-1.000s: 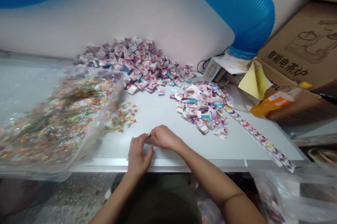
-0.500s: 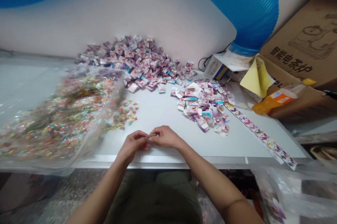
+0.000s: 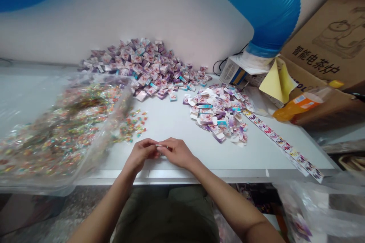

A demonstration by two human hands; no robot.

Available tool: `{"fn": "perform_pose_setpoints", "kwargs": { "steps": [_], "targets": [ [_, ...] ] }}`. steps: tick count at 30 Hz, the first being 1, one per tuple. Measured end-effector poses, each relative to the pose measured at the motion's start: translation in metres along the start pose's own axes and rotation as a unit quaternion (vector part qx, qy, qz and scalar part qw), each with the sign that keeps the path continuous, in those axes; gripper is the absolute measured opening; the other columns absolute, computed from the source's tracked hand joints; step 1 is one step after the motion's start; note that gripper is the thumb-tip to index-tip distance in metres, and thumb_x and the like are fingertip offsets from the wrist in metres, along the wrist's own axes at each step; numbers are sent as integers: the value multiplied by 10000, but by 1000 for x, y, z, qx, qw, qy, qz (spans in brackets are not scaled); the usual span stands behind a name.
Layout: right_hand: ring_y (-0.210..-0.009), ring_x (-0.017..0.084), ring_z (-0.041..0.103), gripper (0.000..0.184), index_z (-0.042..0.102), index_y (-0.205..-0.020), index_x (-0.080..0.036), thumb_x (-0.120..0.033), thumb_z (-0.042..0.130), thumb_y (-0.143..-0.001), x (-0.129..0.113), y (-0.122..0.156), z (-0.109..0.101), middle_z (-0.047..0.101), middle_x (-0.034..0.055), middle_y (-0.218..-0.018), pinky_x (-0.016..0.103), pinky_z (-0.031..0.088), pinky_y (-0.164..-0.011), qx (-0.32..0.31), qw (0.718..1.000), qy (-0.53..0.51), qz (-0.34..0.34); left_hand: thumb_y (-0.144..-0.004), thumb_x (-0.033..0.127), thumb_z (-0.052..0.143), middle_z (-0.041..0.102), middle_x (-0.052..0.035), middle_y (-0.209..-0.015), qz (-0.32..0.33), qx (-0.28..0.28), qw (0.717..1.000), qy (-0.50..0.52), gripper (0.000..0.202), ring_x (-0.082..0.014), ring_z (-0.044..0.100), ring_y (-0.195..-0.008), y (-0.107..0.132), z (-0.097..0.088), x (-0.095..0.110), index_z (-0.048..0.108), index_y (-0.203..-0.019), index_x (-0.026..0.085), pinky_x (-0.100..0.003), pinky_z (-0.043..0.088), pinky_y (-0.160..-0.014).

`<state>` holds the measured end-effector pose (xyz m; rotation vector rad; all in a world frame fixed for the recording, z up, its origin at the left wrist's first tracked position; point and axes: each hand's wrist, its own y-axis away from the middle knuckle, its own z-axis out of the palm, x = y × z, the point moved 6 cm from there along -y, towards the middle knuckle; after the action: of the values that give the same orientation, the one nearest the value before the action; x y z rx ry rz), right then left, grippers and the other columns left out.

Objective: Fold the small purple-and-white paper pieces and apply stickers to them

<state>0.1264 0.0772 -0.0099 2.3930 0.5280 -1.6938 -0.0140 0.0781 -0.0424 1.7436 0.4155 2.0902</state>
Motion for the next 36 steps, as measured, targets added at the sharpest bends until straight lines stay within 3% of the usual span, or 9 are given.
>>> {"fn": "perform_pose_setpoints", "kwargs": {
  "steps": [4,10,17,23,26,30,33,36],
  "targets": [
    [-805,162,656,249,738,-897,-220,-250,491,-907,-2,0,-2,729,30,-887,259,478,-741,0,997,81,-14,-545,246,763,680,-10,-592,-13,-15,1000,9,261,-126,631,-501,-1,-3,-4,669,-747,110,-240,532,-524],
    [-848,167,666,246,707,-967,-206,-168,473,-901,-1,-3,2,724,44,-952,254,479,-775,-36,982,183,-33,-593,297,771,712,-50,-644,-23,-28,999,26,327,-164,675,-583,1,-6,-6,686,-841,102,-284,556,-608],
    [-906,180,640,231,611,-1065,-170,-166,422,-931,-12,7,7,684,96,-1009,289,498,-793,-76,944,280,-154,-593,338,807,732,-60,-732,-16,-35,998,41,369,-163,686,-639,4,-5,-9,693,-860,110,-302,562,-685],
    [-937,229,639,272,571,-1137,-112,-182,399,-938,-9,20,15,647,178,-1126,357,511,-793,-47,893,374,-246,-611,370,803,727,-27,-721,29,-35,999,25,365,-145,677,-643,8,-7,-16,689,-872,141,-290,557,-715],
    [-919,209,647,267,585,-1132,-133,-201,411,-942,-7,21,14,671,130,-1107,324,498,-793,-33,902,365,-229,-643,358,781,729,-27,-737,60,-51,997,0,367,-148,675,-686,10,-8,-19,690,-935,156,-269,543,-727],
    [-831,175,654,215,631,-1021,-170,-222,440,-937,-10,14,10,714,66,-936,270,471,-741,-30,917,362,-166,-659,307,767,720,-18,-723,89,-63,993,-35,357,-144,671,-674,7,-10,-23,685,-976,165,-244,525,-701],
    [-745,183,637,202,641,-953,-150,-205,448,-928,-15,10,14,704,80,-850,283,446,-675,-45,880,435,-183,-684,322,738,721,-23,-749,98,-66,992,-53,342,-153,675,-648,3,-10,-24,675,-981,163,-266,531,-689],
    [-714,190,624,241,630,-972,-112,-130,392,-936,-16,9,18,694,127,-885,302,437,-637,-61,834,496,-231,-697,344,722,723,-42,-786,100,-77,989,-74,346,-174,684,-665,1,-10,-22,674,-982,154,-291,537,-702]
  ]
}}
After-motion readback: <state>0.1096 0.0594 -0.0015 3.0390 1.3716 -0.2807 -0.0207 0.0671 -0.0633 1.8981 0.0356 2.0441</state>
